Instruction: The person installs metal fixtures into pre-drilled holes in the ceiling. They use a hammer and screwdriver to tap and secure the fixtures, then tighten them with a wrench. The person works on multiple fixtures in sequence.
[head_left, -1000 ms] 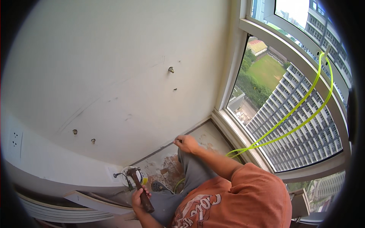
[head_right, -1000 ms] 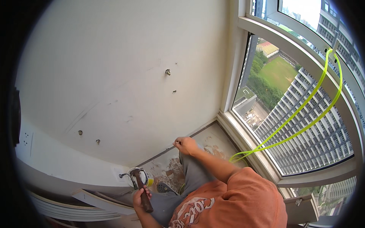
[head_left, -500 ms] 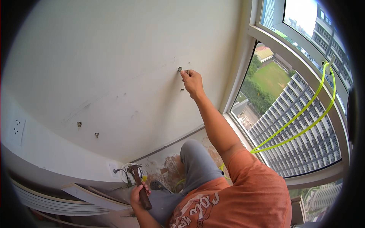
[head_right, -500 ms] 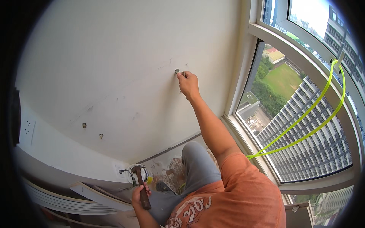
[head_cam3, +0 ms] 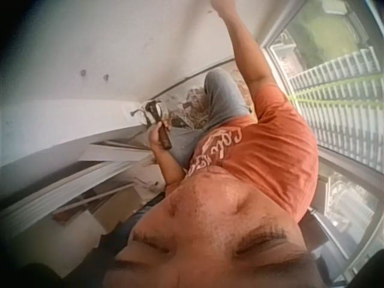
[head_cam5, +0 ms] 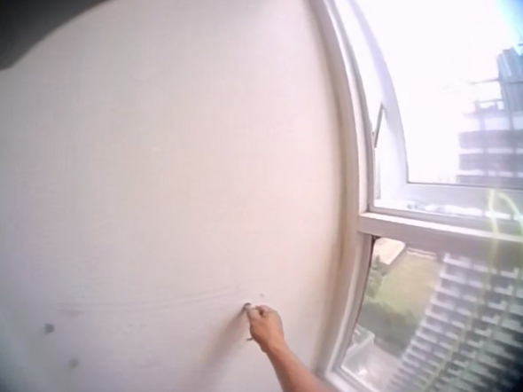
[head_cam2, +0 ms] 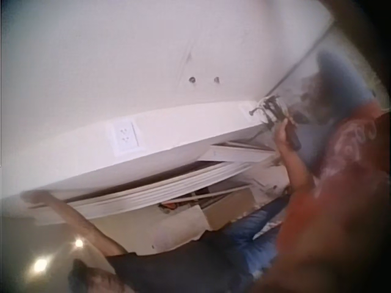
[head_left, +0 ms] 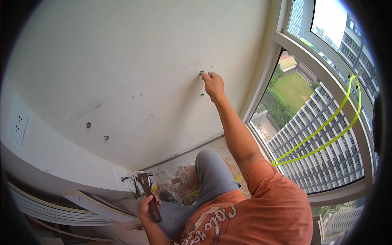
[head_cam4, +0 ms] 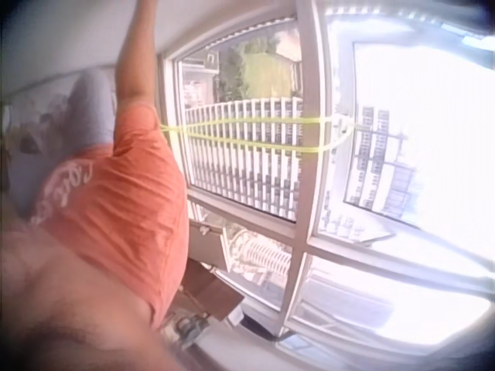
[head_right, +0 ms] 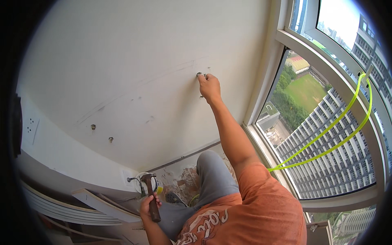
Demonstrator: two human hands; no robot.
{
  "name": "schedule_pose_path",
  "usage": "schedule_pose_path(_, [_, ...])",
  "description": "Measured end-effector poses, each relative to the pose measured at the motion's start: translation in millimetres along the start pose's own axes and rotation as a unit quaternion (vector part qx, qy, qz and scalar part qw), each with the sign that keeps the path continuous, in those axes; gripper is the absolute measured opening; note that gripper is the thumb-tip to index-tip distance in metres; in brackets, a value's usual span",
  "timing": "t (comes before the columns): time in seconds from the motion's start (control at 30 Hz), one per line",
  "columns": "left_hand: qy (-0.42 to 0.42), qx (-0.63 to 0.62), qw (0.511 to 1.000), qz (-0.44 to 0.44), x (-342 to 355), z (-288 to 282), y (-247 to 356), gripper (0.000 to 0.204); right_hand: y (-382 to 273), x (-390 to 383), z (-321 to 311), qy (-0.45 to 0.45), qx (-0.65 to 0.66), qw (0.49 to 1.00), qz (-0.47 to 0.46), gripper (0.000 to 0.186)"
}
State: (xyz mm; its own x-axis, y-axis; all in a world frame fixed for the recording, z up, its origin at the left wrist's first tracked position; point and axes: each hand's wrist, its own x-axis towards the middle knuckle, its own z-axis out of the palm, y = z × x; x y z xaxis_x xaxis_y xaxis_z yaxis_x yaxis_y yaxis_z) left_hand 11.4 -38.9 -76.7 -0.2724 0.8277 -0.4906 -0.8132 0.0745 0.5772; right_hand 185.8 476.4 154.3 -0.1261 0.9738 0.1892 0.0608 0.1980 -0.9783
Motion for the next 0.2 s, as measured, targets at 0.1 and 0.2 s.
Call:
schedule_pose_path(0.1, [-0.009, -0.011, 1.000, 0.000, 0.8, 0.3, 0.0, 0.027, 6.0, 3.6, 0.6, 0.010, 0.016, 1.000, -0.005, 0.035])
schedule_pose_path(0.2, [-0.005, -0.009, 1.000, 0.003, 0.0, -3.4, 1.0, 0.029, -2.2, -6.2, 6.0, 0.017, 0.018, 1.000, 0.000, 0.035])
